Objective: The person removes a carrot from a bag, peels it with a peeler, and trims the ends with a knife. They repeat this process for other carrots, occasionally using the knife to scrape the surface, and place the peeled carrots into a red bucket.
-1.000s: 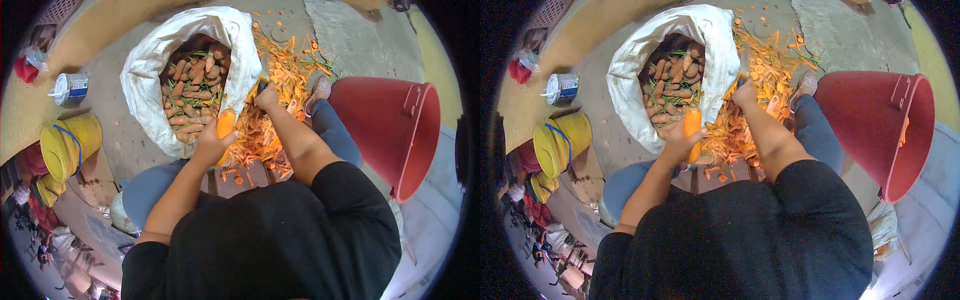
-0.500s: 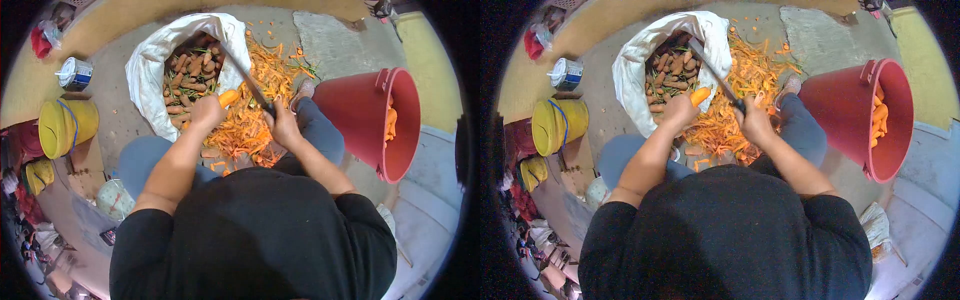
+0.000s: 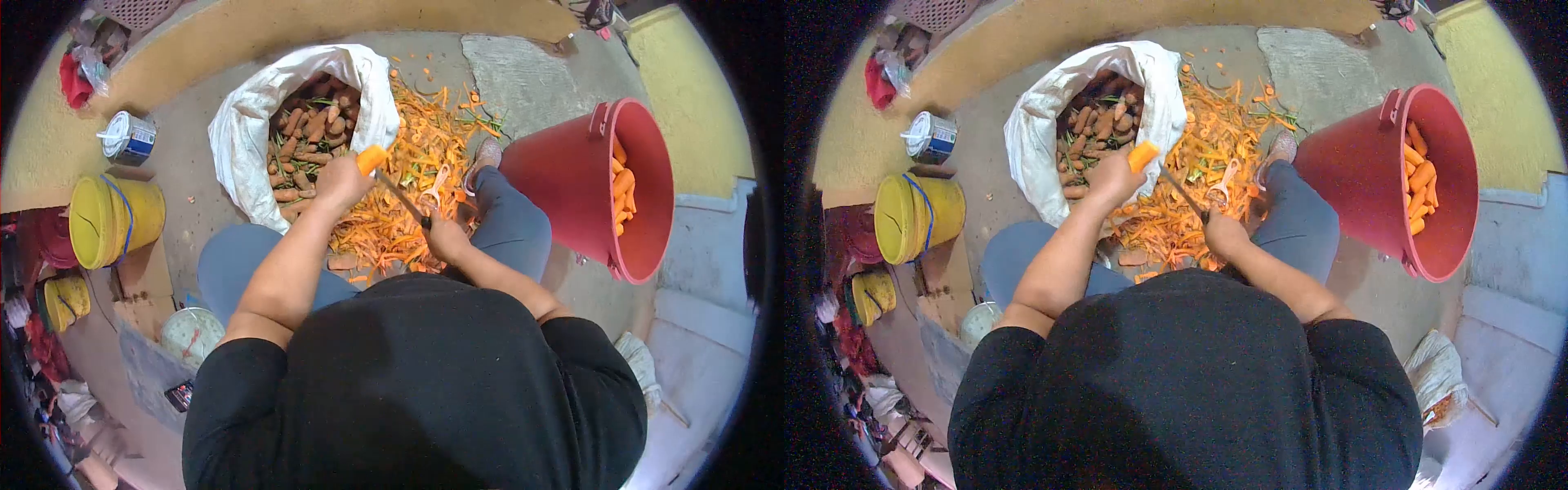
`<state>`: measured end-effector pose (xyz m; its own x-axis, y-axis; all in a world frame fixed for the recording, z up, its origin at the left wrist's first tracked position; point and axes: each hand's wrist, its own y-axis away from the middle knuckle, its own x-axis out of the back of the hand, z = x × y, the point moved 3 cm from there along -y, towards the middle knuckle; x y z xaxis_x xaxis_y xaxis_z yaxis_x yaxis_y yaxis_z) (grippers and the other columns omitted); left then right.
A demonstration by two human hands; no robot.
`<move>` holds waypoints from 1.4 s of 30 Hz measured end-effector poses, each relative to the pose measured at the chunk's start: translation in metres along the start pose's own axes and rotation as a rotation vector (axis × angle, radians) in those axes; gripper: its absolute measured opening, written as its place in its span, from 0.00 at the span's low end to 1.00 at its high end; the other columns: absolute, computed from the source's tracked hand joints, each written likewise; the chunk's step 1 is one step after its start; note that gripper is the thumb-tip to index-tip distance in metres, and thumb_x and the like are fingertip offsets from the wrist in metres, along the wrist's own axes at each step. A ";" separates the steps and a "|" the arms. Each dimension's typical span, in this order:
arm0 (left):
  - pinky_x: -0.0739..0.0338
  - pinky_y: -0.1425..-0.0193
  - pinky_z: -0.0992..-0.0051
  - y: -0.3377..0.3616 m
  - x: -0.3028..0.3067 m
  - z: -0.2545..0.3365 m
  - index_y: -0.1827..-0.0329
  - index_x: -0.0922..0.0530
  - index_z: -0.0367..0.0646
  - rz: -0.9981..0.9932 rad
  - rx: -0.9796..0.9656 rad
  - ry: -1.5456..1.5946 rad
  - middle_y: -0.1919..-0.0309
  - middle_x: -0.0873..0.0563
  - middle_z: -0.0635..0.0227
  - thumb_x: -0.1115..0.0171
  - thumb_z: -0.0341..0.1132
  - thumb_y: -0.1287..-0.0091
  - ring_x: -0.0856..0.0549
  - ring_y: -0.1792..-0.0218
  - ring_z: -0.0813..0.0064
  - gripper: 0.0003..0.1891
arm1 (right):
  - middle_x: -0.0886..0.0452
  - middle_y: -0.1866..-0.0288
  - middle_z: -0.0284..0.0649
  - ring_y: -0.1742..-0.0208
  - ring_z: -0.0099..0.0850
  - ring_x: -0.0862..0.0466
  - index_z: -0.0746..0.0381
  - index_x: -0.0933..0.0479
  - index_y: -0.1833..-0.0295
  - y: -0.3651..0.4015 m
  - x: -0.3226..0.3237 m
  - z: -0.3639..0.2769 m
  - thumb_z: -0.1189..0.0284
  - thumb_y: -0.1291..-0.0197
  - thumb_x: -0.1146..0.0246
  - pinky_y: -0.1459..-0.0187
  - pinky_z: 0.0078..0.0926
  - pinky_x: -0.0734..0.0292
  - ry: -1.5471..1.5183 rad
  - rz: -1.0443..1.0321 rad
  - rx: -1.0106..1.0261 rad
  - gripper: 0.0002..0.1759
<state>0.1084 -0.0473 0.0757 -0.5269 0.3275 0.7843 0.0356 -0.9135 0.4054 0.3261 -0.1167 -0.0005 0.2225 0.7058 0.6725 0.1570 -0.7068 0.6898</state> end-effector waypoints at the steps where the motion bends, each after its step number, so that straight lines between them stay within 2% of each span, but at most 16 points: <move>1: 0.27 0.60 0.67 -0.009 -0.008 -0.010 0.60 0.26 0.38 0.033 -0.032 0.125 0.66 0.19 0.55 0.38 0.42 0.51 0.20 0.63 0.59 0.19 | 0.24 0.65 0.57 0.61 0.53 0.24 0.68 0.38 0.56 0.003 0.009 -0.006 0.63 0.43 0.51 0.61 0.48 0.31 -0.083 0.134 0.049 0.18; 2: 0.27 0.60 0.67 -0.017 -0.014 -0.020 0.60 0.26 0.38 0.067 -0.066 0.248 0.67 0.19 0.55 0.38 0.43 0.50 0.20 0.63 0.59 0.19 | 0.24 0.69 0.55 0.68 0.50 0.22 0.66 0.37 0.54 -0.007 0.012 -0.005 0.61 0.43 0.47 0.66 0.44 0.29 -0.095 0.276 0.138 0.20; 6: 0.27 0.63 0.71 -0.015 -0.001 -0.023 0.57 0.31 0.36 -0.303 0.166 0.990 0.63 0.20 0.55 0.49 0.42 0.38 0.19 0.65 0.65 0.17 | 0.30 0.81 0.35 0.84 0.23 0.28 0.64 0.33 0.55 0.003 0.047 -0.030 0.66 0.42 0.48 0.83 0.23 0.32 -1.087 0.174 0.238 0.14; 8: 0.23 0.60 0.68 -0.026 -0.017 -0.034 0.51 0.38 0.32 -0.370 0.149 1.305 0.63 0.21 0.50 0.56 0.46 0.35 0.19 0.65 0.62 0.22 | 0.32 0.82 0.33 0.86 0.22 0.31 0.64 0.33 0.59 -0.009 0.051 -0.032 0.67 0.42 0.48 0.85 0.21 0.34 -1.170 0.213 0.351 0.12; 11: 0.24 0.54 0.64 -0.016 -0.006 -0.025 0.46 0.46 0.31 -0.488 0.183 1.560 0.57 0.25 0.43 0.55 0.43 0.35 0.21 0.57 0.56 0.25 | 0.31 0.81 0.33 0.85 0.21 0.31 0.65 0.32 0.61 -0.001 0.063 -0.044 0.65 0.43 0.46 0.85 0.20 0.34 -1.117 0.138 0.259 0.13; 17: 0.24 0.55 0.62 -0.012 0.004 -0.020 0.49 0.42 0.31 -0.483 0.156 1.788 0.59 0.25 0.47 0.49 0.39 0.37 0.21 0.60 0.57 0.22 | 0.26 0.75 0.36 0.80 0.20 0.27 0.67 0.31 0.55 0.019 0.077 -0.068 0.61 0.51 0.37 0.79 0.18 0.31 -1.030 0.082 0.348 0.23; 20: 0.25 0.53 0.62 -0.011 0.006 -0.014 0.48 0.41 0.32 -0.324 0.075 1.740 0.57 0.26 0.53 0.46 0.40 0.39 0.22 0.59 0.59 0.24 | 0.28 0.77 0.33 0.83 0.19 0.30 0.66 0.32 0.57 0.026 0.081 -0.079 0.62 0.56 0.33 0.82 0.16 0.35 -0.983 0.184 0.481 0.25; 23: 0.25 0.54 0.63 -0.020 0.000 -0.021 0.47 0.40 0.36 0.031 0.021 1.530 0.58 0.26 0.58 0.48 0.45 0.38 0.22 0.59 0.63 0.25 | 0.29 0.78 0.32 0.82 0.19 0.31 0.67 0.32 0.57 0.014 0.072 -0.075 0.61 0.59 0.31 0.82 0.15 0.36 -1.015 0.179 0.445 0.27; 26: 0.25 0.55 0.64 -0.011 0.006 -0.011 0.45 0.40 0.38 -0.089 0.212 1.677 0.58 0.26 0.61 0.54 0.52 0.37 0.23 0.59 0.66 0.27 | 0.29 0.78 0.32 0.83 0.19 0.32 0.67 0.32 0.58 0.007 0.066 -0.075 0.61 0.58 0.31 0.82 0.15 0.36 -1.010 0.119 0.388 0.27; 27: 0.25 0.56 0.64 -0.012 0.004 -0.012 0.45 0.39 0.39 -0.111 0.170 1.702 0.58 0.26 0.60 0.59 0.55 0.36 0.22 0.59 0.67 0.28 | 0.30 0.79 0.32 0.84 0.19 0.32 0.67 0.32 0.58 0.006 0.066 -0.075 0.61 0.58 0.31 0.82 0.15 0.36 -1.001 0.099 0.374 0.27; 30: 0.25 0.55 0.64 -0.010 0.002 -0.013 0.44 0.39 0.39 -0.240 0.138 1.790 0.59 0.26 0.61 0.59 0.53 0.35 0.22 0.60 0.67 0.26 | 0.28 0.79 0.34 0.83 0.19 0.31 0.68 0.30 0.59 0.011 0.070 -0.078 0.61 0.59 0.30 0.82 0.15 0.36 -0.961 0.025 0.309 0.26; 33: 0.24 0.56 0.64 0.003 0.012 -0.002 0.46 0.37 0.40 -0.415 0.187 1.761 0.60 0.25 0.61 0.61 0.49 0.34 0.22 0.60 0.67 0.23 | 0.23 0.76 0.42 0.77 0.26 0.23 0.70 0.27 0.64 0.017 0.095 -0.088 0.54 0.65 0.29 0.76 0.22 0.29 -0.759 0.085 0.340 0.31; 36: 0.22 0.58 0.66 0.000 0.009 -0.004 0.47 0.36 0.40 -0.427 0.156 1.699 0.59 0.23 0.62 0.61 0.47 0.34 0.21 0.60 0.69 0.21 | 0.23 0.76 0.45 0.76 0.29 0.21 0.71 0.27 0.66 -0.003 0.112 -0.091 0.47 0.71 0.29 0.75 0.25 0.27 -0.564 0.264 0.531 0.37; 37: 0.22 0.63 0.68 -0.002 0.005 -0.006 0.48 0.35 0.40 -0.437 0.151 1.697 0.61 0.23 0.63 0.60 0.47 0.34 0.20 0.63 0.70 0.21 | 0.23 0.76 0.47 0.75 0.33 0.21 0.71 0.26 0.67 -0.017 0.114 -0.092 0.42 0.76 0.30 0.71 0.29 0.27 -0.494 0.261 0.507 0.41; 39: 0.21 0.71 0.72 -0.004 -0.002 -0.007 0.51 0.33 0.41 -0.456 0.138 1.692 0.66 0.22 0.64 0.59 0.48 0.34 0.20 0.71 0.72 0.20 | 0.23 0.75 0.49 0.71 0.37 0.20 0.71 0.26 0.68 -0.027 0.120 -0.095 0.41 0.77 0.31 0.68 0.31 0.27 -0.406 0.264 0.480 0.42; 42: 0.20 0.66 0.72 -0.002 0.002 0.000 0.48 0.35 0.39 -0.491 0.068 1.726 0.59 0.23 0.63 0.62 0.45 0.33 0.19 0.65 0.72 0.20 | 0.23 0.75 0.51 0.70 0.41 0.20 0.70 0.25 0.70 -0.026 0.126 -0.107 0.39 0.76 0.32 0.66 0.33 0.27 -0.254 0.329 0.543 0.41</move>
<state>0.1070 -0.0447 0.0767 -0.6976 -0.0993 -0.7096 -0.3729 -0.7953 0.4779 0.2473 -0.0048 0.0950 0.5501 0.4636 0.6946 0.4877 -0.8535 0.1834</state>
